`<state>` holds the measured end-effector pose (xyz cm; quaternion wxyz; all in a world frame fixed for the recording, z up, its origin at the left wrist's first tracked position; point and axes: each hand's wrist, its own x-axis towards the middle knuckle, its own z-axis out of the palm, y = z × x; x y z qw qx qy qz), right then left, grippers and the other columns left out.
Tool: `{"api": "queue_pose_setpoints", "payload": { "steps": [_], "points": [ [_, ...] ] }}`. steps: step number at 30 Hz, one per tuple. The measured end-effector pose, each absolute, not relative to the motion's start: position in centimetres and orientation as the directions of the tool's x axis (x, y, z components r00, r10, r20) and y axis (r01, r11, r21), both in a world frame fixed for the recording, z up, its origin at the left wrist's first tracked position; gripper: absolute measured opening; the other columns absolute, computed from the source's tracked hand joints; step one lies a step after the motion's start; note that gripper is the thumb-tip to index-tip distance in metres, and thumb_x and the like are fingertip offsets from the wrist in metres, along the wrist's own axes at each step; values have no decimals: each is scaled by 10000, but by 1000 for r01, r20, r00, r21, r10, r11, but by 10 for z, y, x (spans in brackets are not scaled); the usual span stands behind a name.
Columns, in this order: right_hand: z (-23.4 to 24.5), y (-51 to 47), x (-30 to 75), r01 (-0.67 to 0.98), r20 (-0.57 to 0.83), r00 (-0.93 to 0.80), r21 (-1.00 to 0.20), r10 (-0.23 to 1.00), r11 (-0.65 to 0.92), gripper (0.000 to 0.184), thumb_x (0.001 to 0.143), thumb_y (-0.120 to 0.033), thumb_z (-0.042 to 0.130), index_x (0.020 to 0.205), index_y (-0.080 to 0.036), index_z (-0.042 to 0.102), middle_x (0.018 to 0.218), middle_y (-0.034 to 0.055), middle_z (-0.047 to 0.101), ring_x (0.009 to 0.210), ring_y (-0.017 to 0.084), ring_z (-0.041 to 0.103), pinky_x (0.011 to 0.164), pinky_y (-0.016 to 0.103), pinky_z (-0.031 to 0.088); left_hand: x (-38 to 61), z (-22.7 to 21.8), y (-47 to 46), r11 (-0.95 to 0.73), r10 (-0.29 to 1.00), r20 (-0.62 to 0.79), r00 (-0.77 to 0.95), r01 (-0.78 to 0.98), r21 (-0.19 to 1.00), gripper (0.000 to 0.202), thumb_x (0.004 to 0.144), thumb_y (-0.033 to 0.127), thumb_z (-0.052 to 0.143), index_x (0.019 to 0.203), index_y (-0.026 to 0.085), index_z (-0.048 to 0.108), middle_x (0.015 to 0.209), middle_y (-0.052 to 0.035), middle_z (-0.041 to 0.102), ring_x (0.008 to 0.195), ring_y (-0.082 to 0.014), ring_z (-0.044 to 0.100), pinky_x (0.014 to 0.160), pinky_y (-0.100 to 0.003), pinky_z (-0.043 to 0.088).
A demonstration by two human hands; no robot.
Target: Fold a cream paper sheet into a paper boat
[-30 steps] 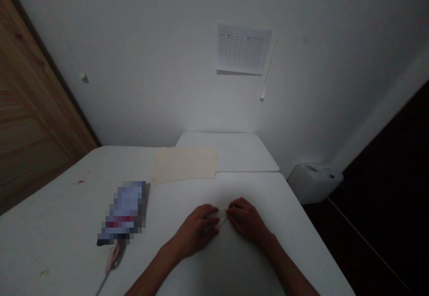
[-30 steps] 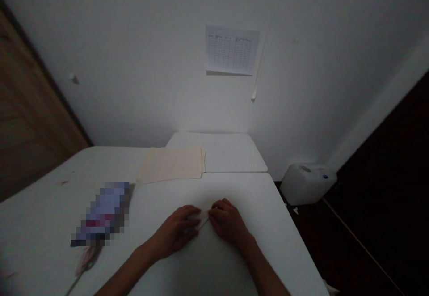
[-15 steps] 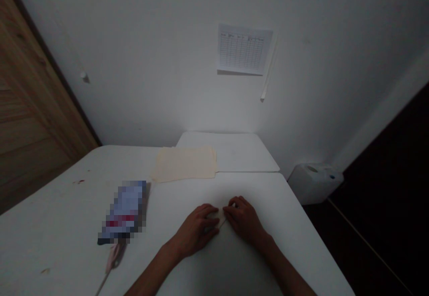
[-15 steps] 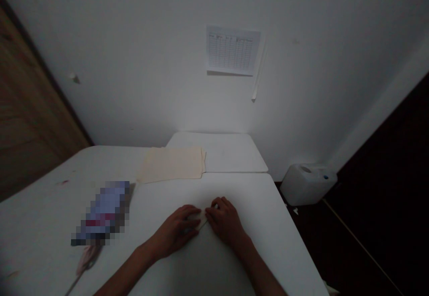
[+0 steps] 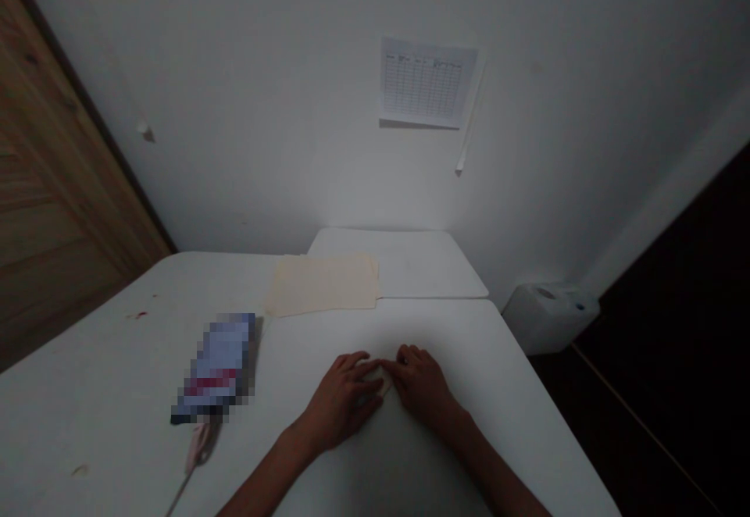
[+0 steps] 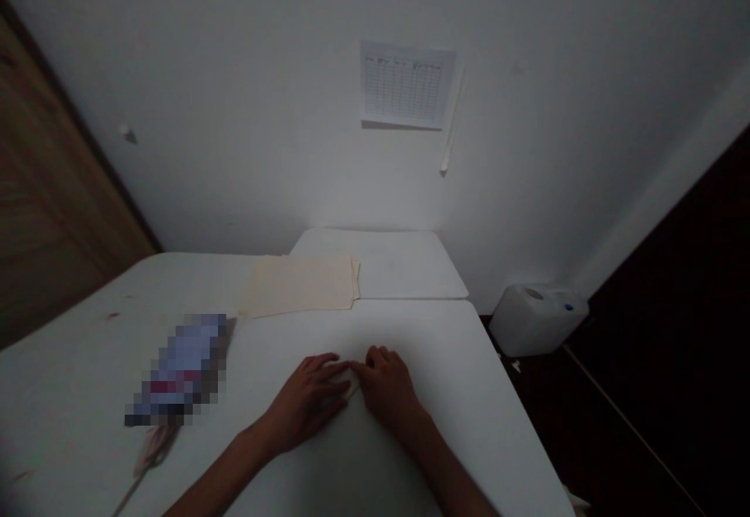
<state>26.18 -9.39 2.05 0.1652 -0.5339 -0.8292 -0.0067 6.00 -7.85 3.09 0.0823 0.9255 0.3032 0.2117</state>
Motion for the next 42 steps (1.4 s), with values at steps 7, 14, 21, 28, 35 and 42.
{"api": "queue_pose_setpoints", "payload": {
  "steps": [7,14,21,28,35,42],
  "points": [
    [22,-104,259,917,282,-314,-158,906,367,373,877,-157,530,1209,-316,588,934,60,566,869,212,511,770,330,386,58,25,-78,-800,600,370,710,535,271,219,862,264,566,1054,287,670,1237,-31,624,1186,-296,492,945,-489,413],
    [19,-111,274,937,282,-246,-175,927,302,342,872,-160,528,1169,-306,613,932,67,559,878,224,505,773,341,378,58,24,-78,-797,603,384,699,538,274,213,857,290,583,1045,286,683,1243,-33,628,1174,-291,500,939,-478,412],
    [15,-114,288,952,311,-185,-179,932,249,353,866,-164,543,1177,-311,617,905,67,550,853,222,505,752,335,382,57,25,-78,-796,605,377,702,534,284,212,862,296,582,1051,289,678,1251,-32,623,1176,-290,498,947,-494,408],
    [11,-111,295,950,332,-179,-185,926,250,317,862,-178,555,1153,-277,632,899,70,571,846,223,516,755,342,399,57,21,-77,-798,603,397,692,530,288,197,856,296,587,1028,292,682,1254,-34,619,1178,-295,494,944,-500,412],
    [5,-105,298,912,432,-116,-311,894,268,225,910,-187,494,1068,-213,651,908,72,612,877,218,543,839,355,430,58,24,-77,-791,612,346,711,549,269,203,864,296,579,1040,281,679,1279,-33,603,1184,-308,486,951,-520,414],
    [8,-101,288,860,443,-201,-348,874,374,197,907,-151,502,1008,-216,658,912,61,607,870,200,541,810,323,451,57,22,-79,-786,618,349,704,554,275,211,863,278,585,1052,283,680,1280,-29,602,1188,-299,483,960,-511,414]
  ]
}}
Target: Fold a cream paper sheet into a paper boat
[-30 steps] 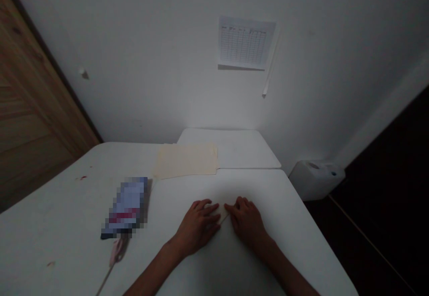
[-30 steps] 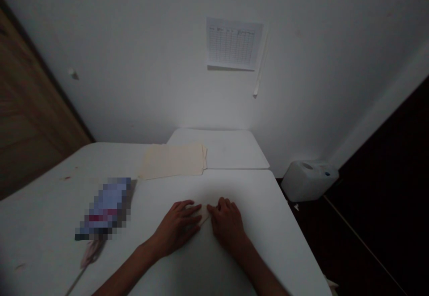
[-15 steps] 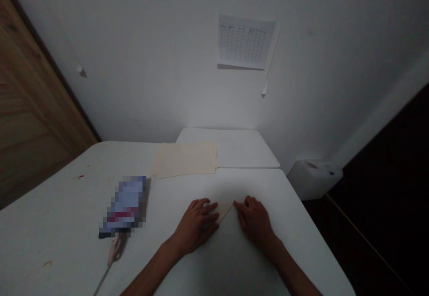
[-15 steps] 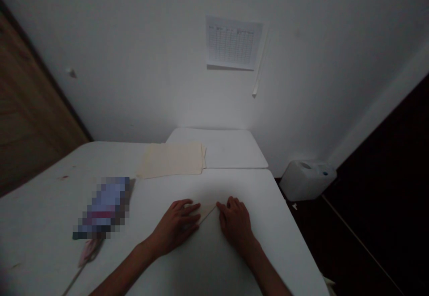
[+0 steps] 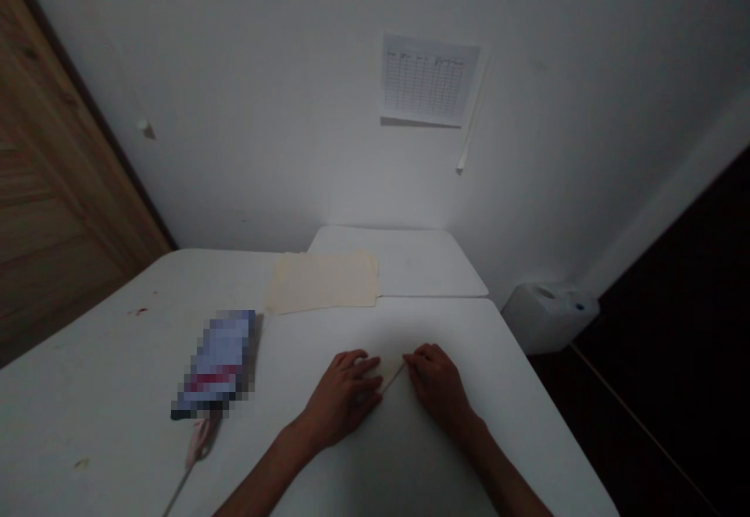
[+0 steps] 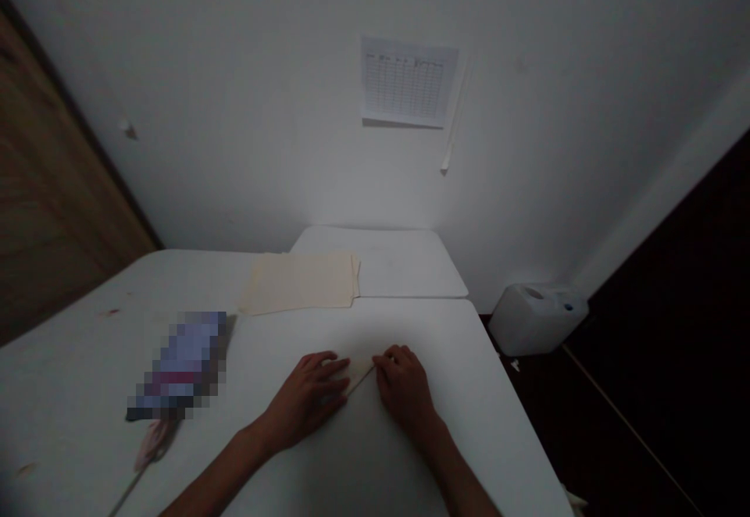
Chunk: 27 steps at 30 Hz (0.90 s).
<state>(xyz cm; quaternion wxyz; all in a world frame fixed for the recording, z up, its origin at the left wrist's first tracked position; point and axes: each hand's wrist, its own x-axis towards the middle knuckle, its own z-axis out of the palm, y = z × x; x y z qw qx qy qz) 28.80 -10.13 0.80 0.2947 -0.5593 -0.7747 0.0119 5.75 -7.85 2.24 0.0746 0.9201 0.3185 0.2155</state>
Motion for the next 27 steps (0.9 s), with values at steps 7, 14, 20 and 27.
{"api": "queue_pose_setpoints", "payload": {
  "steps": [7,14,20,27],
  "points": [
    [16,-100,270,873,298,-279,-316,913,371,182,943,-299,504,981,-246,674,920,42,589,883,173,534,809,291,429,57,24,-79,-797,603,373,705,534,281,222,867,269,579,1063,288,682,1277,-30,602,1183,-296,485,953,-511,415],
    [26,-98,263,869,180,-264,-381,948,315,217,934,-337,508,1018,-225,673,963,45,623,939,177,553,843,263,418,57,24,-79,-786,619,375,691,540,302,244,907,272,532,1098,312,678,1261,-17,618,1159,-274,505,939,-497,438],
    [30,-99,258,860,133,-306,-385,943,334,290,936,-282,451,1160,-276,634,971,40,631,917,178,569,834,269,413,55,13,-76,-774,631,410,658,574,268,227,894,225,536,1026,299,704,1214,-2,649,1148,-284,509,929,-501,440],
    [39,-100,261,845,84,-323,-422,942,328,413,851,-385,556,1240,-250,586,1047,63,628,969,207,573,871,293,412,55,15,-76,-768,636,394,664,596,235,221,880,213,544,1013,298,699,1225,-3,642,1161,-286,496,925,-501,433]
  ]
}}
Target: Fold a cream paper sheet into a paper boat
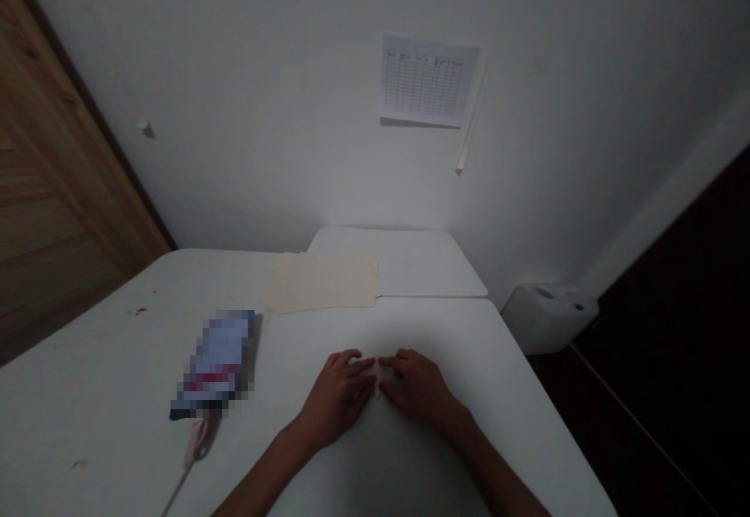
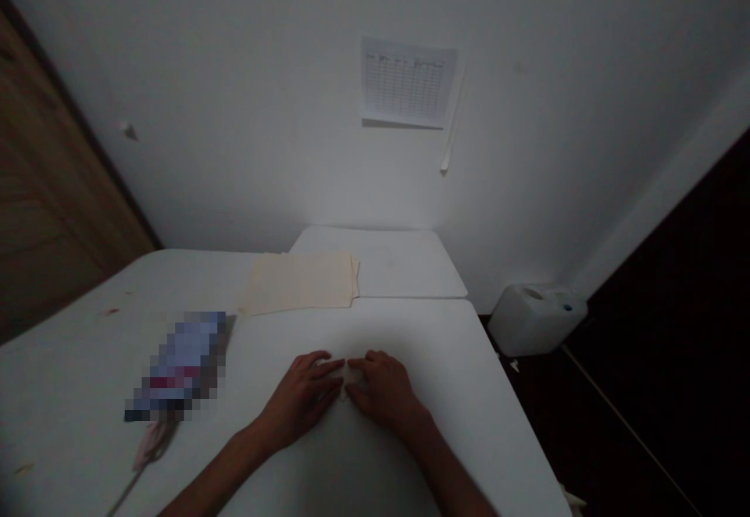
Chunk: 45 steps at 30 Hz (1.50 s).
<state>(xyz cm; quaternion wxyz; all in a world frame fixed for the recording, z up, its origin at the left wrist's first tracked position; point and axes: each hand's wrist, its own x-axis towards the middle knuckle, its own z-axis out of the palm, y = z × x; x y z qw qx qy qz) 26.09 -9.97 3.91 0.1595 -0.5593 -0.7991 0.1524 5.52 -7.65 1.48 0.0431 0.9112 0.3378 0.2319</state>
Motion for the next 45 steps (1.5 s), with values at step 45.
{"api": "queue_pose_setpoints", "payload": {
  "steps": [45],
  "points": [
    [54,-100,258,880,-33,-307,-391,951,271,506,787,-452,614,1260,-278,574,1151,77,625,1063,254,575,913,352,414,23,12,-97,-664,717,358,598,743,89,467,816,83,440,1271,161,513,1309,-105,568,1145,-297,509,971,-496,406]
  ]
}}
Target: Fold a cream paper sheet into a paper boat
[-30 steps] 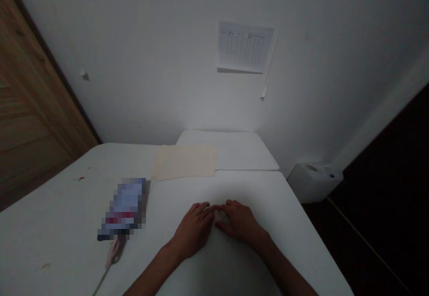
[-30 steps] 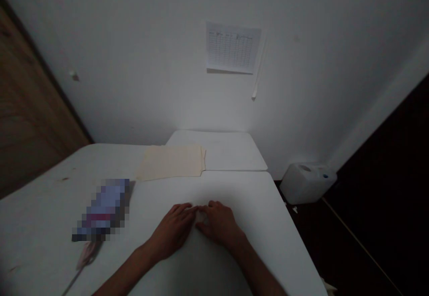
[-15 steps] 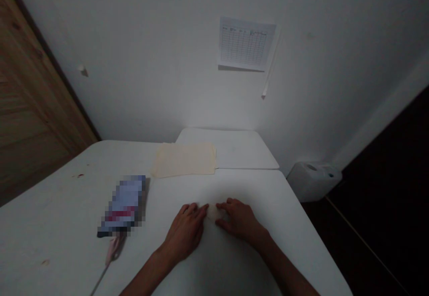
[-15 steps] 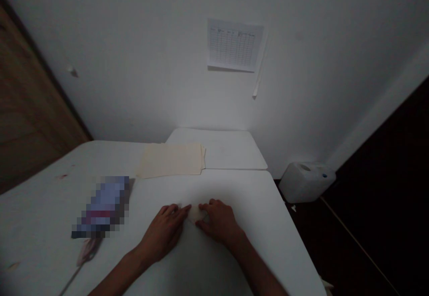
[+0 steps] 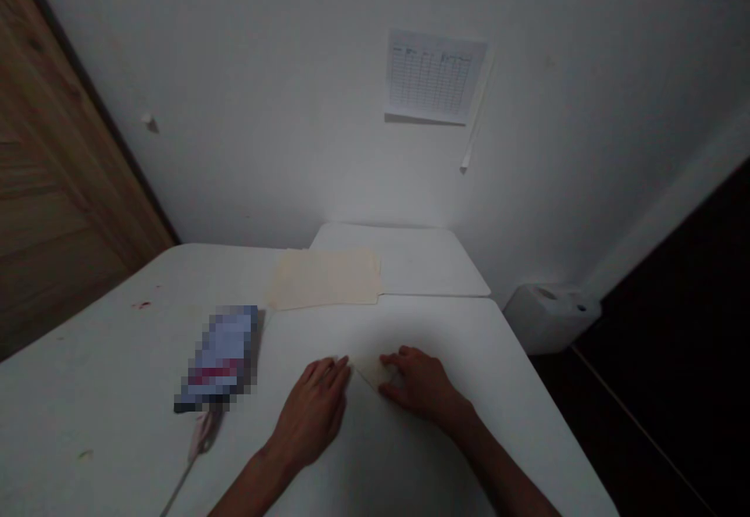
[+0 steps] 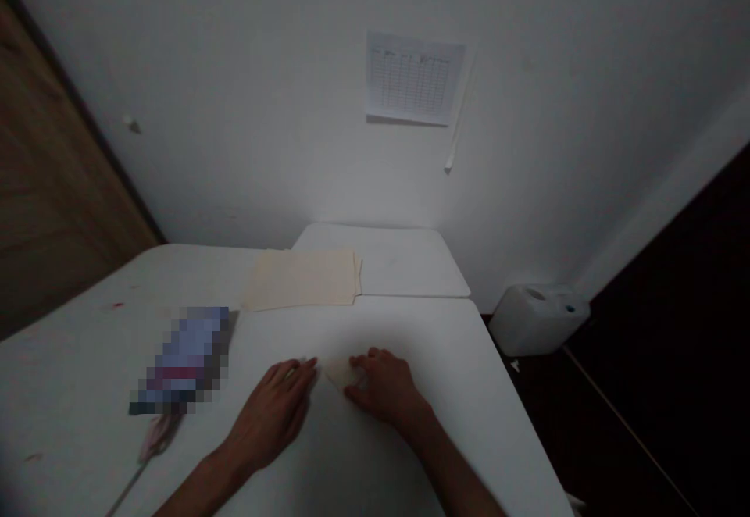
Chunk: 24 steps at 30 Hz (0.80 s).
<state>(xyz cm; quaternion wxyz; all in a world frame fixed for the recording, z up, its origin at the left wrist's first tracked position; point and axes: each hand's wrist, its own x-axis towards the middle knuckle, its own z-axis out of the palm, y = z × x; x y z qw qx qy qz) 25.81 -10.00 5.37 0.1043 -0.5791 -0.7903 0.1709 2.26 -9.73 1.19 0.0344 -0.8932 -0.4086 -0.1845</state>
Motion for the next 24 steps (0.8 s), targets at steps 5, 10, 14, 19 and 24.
{"api": "queue_pose_setpoints", "payload": {
  "steps": [5,10,14,19,24],
  "points": [
    [55,-100,257,882,-27,-311,-380,950,278,504,800,-466,598,1262,-267,575,1136,86,628,1045,254,581,898,348,420,30,11,-95,-807,583,298,756,581,105,572,849,84,420,1409,192,377,1485,-73,374,1350,-248,360,1091,-457,354],
    [56,-100,257,880,-22,-320,-377,947,289,483,818,-468,573,1258,-269,577,1092,73,632,1014,243,589,858,332,435,34,17,-95,-842,539,245,806,503,197,603,885,123,418,1462,225,279,1506,-62,322,1376,-237,305,1115,-470,326],
    [53,-100,258,883,-27,-312,-377,950,280,489,813,-464,581,1262,-270,573,1116,75,625,1022,239,585,872,334,427,32,22,-100,-835,546,250,800,496,239,612,877,108,418,1461,235,284,1492,-61,346,1362,-233,334,1106,-471,340],
    [53,-99,258,886,-41,-312,-374,949,274,496,809,-468,585,1263,-269,572,1120,78,624,1018,243,588,860,335,430,32,21,-104,-823,568,279,775,520,230,534,868,115,434,1395,201,423,1420,-82,465,1325,-244,403,1073,-450,401],
    [53,-100,258,882,-19,-317,-374,948,287,477,813,-468,584,1250,-278,579,1105,76,629,1016,243,589,854,333,435,35,17,-101,-812,584,296,756,546,208,563,896,140,420,1447,195,319,1490,-89,350,1369,-247,322,1096,-473,358]
  ]
}}
